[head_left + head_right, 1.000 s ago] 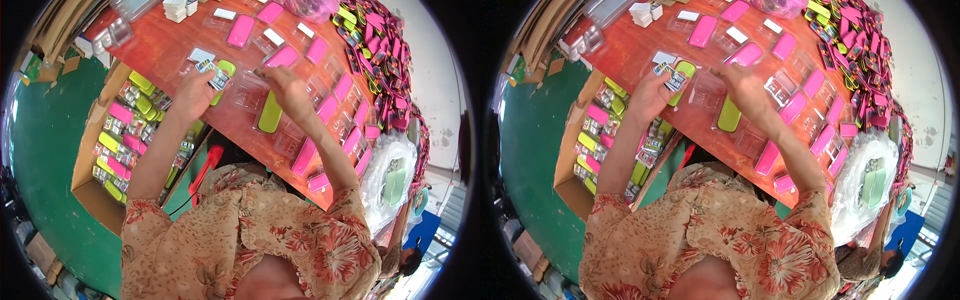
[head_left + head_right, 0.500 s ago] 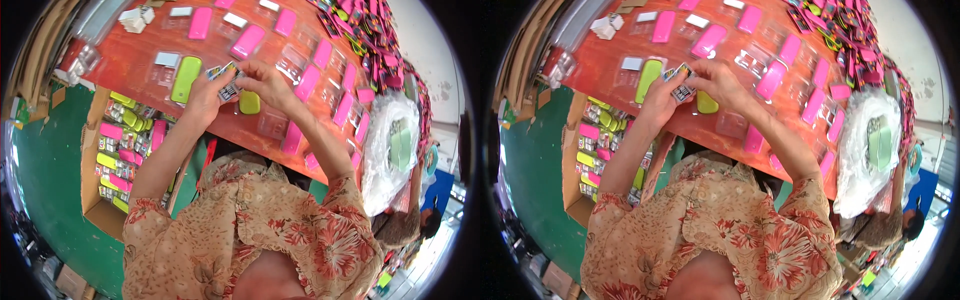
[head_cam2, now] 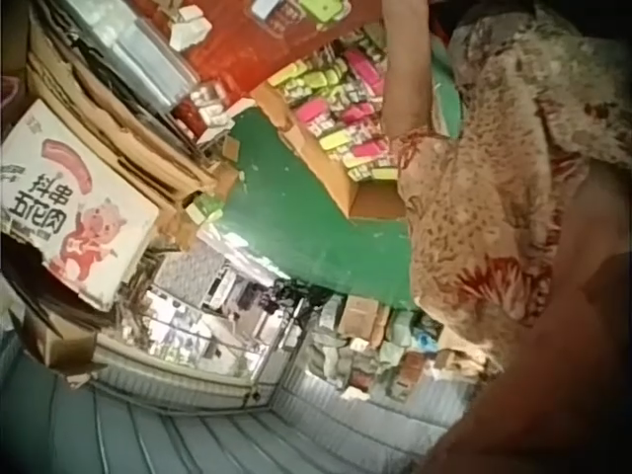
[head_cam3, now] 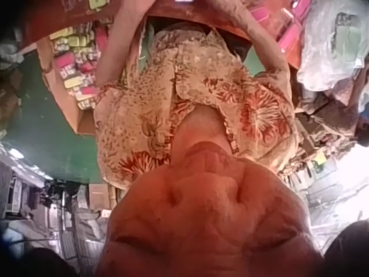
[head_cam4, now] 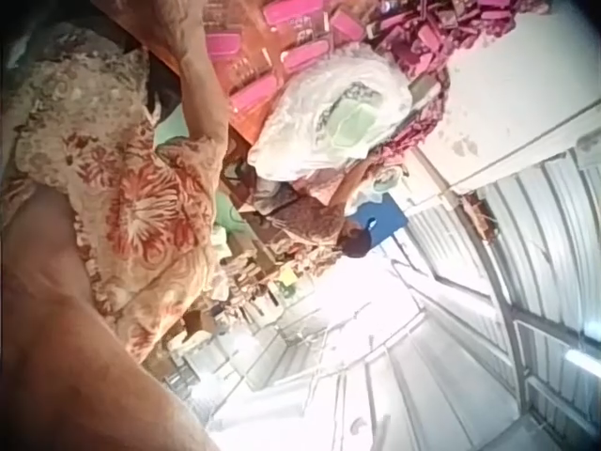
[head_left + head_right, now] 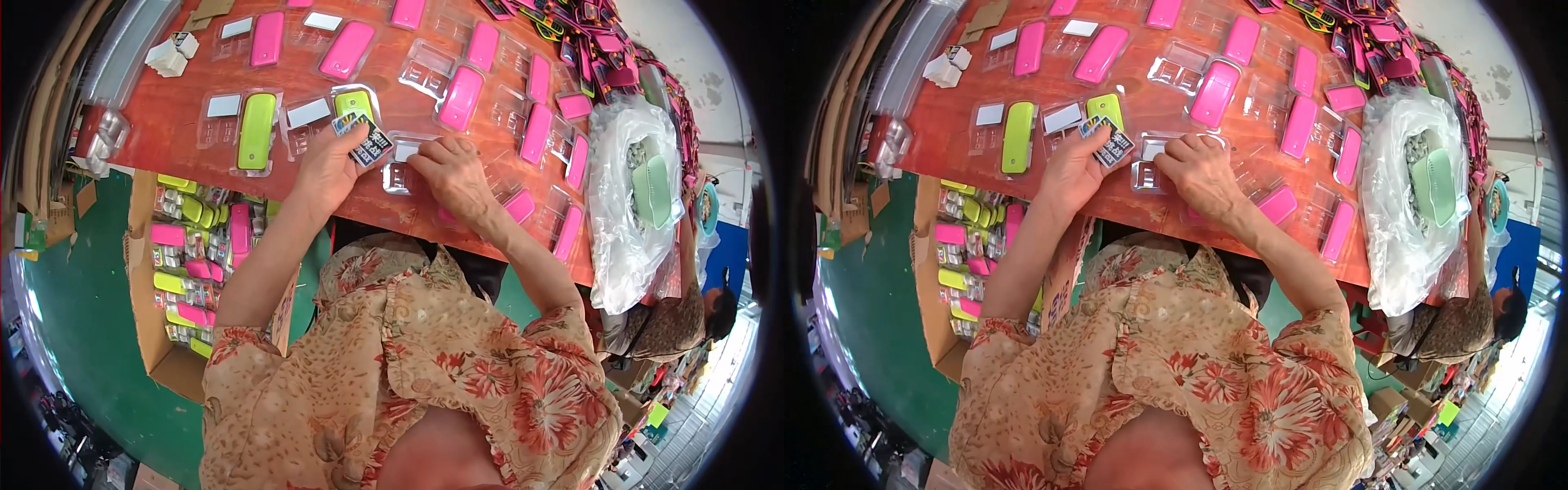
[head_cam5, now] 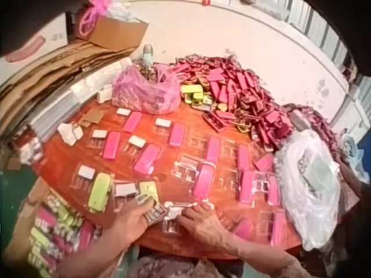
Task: The person is packing toy phones into plastic trays and attaching small components or stickers.
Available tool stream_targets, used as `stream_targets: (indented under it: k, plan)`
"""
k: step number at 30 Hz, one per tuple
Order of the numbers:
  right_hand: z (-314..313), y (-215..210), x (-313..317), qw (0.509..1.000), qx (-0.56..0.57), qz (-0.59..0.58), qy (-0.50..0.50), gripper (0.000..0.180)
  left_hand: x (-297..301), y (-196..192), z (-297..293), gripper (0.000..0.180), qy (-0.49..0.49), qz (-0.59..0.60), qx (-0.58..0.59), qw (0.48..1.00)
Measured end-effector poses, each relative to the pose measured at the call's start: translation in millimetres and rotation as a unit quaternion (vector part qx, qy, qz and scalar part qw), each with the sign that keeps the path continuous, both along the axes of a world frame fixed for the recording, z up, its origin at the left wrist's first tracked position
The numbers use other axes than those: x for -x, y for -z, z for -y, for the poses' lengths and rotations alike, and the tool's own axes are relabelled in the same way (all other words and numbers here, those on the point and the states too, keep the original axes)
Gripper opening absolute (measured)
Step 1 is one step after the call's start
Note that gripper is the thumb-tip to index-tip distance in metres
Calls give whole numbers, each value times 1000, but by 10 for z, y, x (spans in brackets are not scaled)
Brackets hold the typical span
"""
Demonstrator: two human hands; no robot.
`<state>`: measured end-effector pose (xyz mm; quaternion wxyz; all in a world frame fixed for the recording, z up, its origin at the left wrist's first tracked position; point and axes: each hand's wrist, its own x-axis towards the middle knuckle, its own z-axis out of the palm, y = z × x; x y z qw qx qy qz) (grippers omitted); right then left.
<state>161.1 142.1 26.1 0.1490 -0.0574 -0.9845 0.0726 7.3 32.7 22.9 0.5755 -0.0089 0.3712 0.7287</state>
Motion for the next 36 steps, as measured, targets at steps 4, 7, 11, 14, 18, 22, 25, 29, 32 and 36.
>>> stream_targets:
  k: [4, 7, 11, 14, 18, 22, 25, 29, 32, 36]
  plan:
    - [9, -33, 31, 998, 66, -21, 2, 19, -85, -33, 27, 18, 36, -42, 36, 998]
    - [51, -156, -40, 952, 284, -82, 82, 26, -189, -124, 12, 19, 50, -101, 22, 993]
    - [109, -182, -167, 815, 556, -83, 140, 27, -533, -142, -114, 24, 65, -107, 59, 990]
    - [-20, -153, -392, 857, 454, -178, 167, 11, -725, -160, -228, 22, 129, -48, 12, 990]
    - [-331, -191, -836, 958, 43, -115, 260, 8, -872, -56, -391, 19, 132, -12, -9, 991]
    - [-325, 21, -1001, 968, -23, -18, 251, 10, -965, -104, -527, 17, 167, -10, 26, 986]
    - [-324, 9, -998, 971, 22, -16, 239, 11, -1005, -27, -545, 18, 181, -18, 23, 983]
    - [-335, -110, -1002, 970, 59, -65, 228, 18, -1065, -60, -591, 21, 186, -52, 56, 980]
    - [-209, -225, -1022, 861, 427, -109, 254, 24, -1164, -98, -636, 23, 182, -73, 56, 979]
    - [-162, -268, -1174, 754, 574, -137, 289, 13, -1384, -155, -723, 24, 214, -70, 34, 974]
